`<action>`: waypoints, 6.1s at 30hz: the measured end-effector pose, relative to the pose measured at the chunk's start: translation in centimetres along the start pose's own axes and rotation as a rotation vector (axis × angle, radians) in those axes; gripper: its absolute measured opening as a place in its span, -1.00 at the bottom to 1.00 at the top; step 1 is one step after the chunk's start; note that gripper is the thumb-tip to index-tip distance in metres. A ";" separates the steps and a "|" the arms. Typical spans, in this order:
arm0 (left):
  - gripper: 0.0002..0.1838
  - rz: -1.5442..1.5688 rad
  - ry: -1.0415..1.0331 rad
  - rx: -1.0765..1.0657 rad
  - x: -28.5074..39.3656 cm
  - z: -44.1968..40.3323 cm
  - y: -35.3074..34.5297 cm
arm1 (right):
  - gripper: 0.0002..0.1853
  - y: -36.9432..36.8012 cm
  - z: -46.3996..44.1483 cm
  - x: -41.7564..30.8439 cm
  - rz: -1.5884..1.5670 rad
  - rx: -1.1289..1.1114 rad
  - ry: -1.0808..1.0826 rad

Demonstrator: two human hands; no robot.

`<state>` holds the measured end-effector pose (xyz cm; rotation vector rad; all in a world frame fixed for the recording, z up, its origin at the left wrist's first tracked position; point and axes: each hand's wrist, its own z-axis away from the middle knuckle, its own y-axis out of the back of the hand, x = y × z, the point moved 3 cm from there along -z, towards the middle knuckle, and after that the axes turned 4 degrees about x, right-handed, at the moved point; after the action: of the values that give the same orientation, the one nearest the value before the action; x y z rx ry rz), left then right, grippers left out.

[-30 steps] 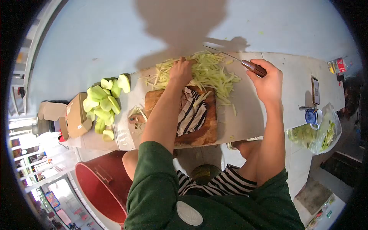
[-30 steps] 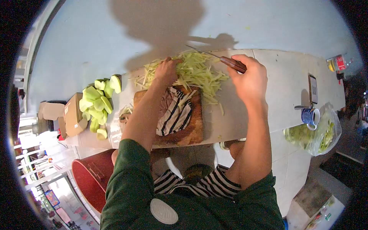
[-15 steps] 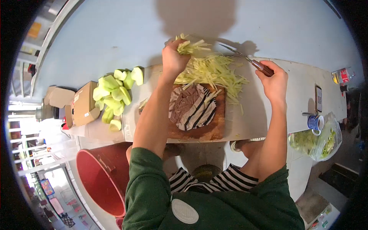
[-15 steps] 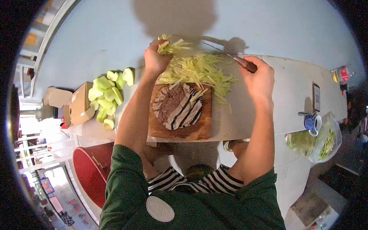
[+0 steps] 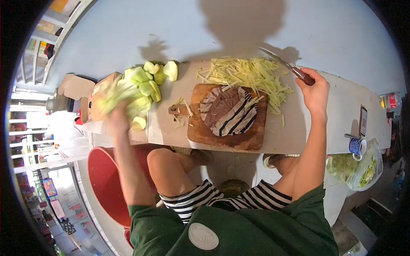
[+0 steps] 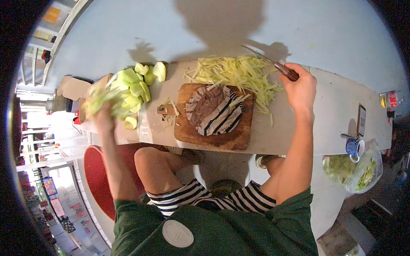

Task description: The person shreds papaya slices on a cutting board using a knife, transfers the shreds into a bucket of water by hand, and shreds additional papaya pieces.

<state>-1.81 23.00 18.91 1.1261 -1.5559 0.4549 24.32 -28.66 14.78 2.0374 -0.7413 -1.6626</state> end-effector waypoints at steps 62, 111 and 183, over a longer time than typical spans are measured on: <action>-0.42 -0.669 0.074 -0.924 -12.1 4.1 -15.1 | -0.66 1.0 -0.6 -0.4 0.115 -0.037 -0.065; 0.54 -0.880 0.098 -0.902 0.3 12.9 -42.4 | -0.69 3.8 -0.7 1.8 0.062 0.038 -0.065; -0.59 -0.487 0.001 0.200 -2.2 7.1 16.9 | -0.66 2.1 -0.8 1.9 0.105 -0.006 -0.003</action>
<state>-19.94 26.35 19.21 1.6039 -1.1948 0.2821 25.05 -31.49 14.83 1.9571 -0.8288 -1.6080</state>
